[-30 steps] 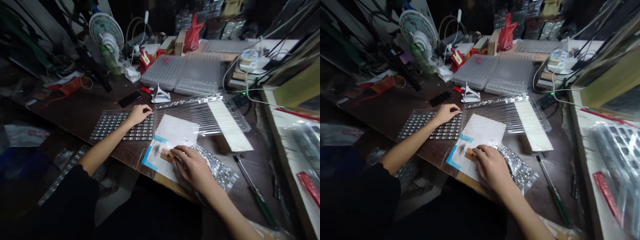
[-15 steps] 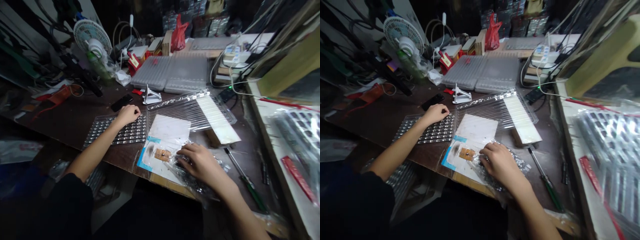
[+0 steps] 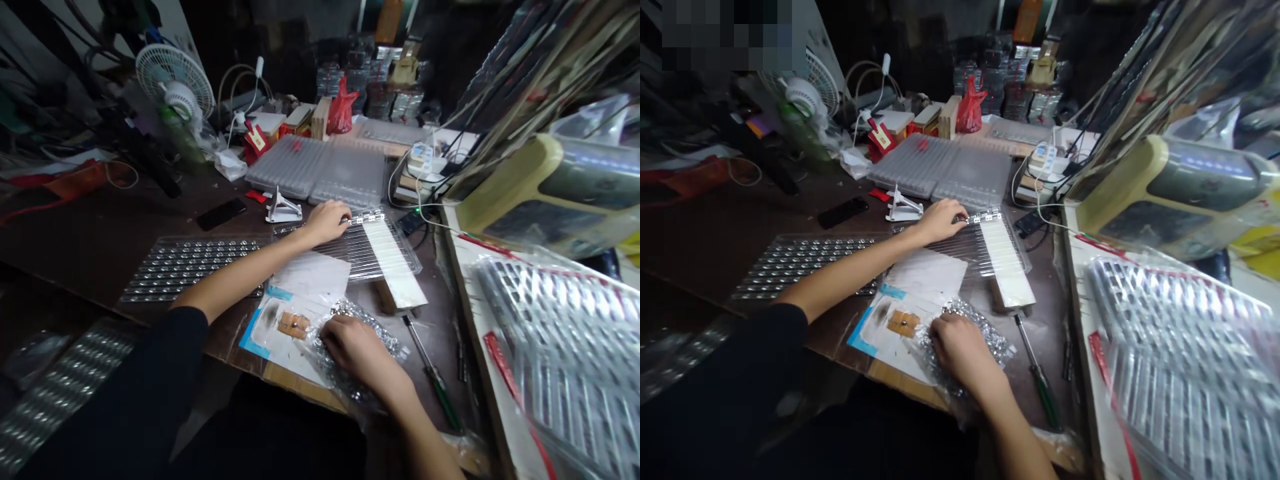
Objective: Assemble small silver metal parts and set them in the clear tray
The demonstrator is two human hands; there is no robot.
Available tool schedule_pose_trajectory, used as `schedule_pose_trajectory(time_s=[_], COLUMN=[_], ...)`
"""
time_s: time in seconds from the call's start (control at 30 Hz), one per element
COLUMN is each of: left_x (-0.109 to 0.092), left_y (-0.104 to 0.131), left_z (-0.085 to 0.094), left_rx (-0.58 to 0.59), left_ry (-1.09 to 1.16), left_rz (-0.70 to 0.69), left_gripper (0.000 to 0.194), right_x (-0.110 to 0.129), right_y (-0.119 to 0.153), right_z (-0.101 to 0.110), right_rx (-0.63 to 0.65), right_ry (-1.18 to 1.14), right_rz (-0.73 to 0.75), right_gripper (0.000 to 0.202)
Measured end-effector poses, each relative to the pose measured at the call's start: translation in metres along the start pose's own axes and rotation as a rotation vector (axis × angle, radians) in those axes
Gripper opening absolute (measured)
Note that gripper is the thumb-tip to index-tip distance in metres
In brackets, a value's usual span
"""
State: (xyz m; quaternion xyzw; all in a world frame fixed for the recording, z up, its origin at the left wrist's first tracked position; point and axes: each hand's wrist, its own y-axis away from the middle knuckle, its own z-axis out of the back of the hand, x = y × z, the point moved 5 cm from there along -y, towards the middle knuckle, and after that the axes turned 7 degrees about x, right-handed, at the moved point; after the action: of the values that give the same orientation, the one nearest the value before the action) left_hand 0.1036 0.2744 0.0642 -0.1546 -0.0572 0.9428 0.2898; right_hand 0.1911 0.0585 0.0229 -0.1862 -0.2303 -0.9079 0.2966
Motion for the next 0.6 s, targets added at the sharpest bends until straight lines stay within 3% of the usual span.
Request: schedule_pose_trajectory(time_s=[0.13, 0.27, 0.33, 0.43, 0.6], left_x=[-0.011, -0.009, -0.015, -0.029, -0.032], left_y=[-0.013, 0.008, 0.036, 0.094, 0.194], left_z=[-0.011, -0.003, 0.007, 0.024, 0.032], left_rx=[-0.023, -0.066, -0.096, -0.108, -0.076], left_ry=[-0.003, 0.103, 0.279, 0.485, 0.581], left_rz=[0.006, -0.017, -0.079, -0.128, 0.041], left_gripper=[0.010, 0.007, 0.003, 0.002, 0.014], right_x=[-0.002, 0.001, 0.004, 0.010, 0.016], right_y=[-0.002, -0.004, -0.005, -0.005, -0.005], right_z=[-0.003, -0.002, -0.001, -0.003, -0.004], right_rx=[0.029, -0.013, -0.021, -0.001, 0.054], right_ry=[-0.035, 0.006, 0.047, 0.100, 0.107], right_rz=[0.017, 0.032, 0.027, 0.008, -0.003], right_gripper=[0.018, 0.014, 0.013, 0.015, 0.019])
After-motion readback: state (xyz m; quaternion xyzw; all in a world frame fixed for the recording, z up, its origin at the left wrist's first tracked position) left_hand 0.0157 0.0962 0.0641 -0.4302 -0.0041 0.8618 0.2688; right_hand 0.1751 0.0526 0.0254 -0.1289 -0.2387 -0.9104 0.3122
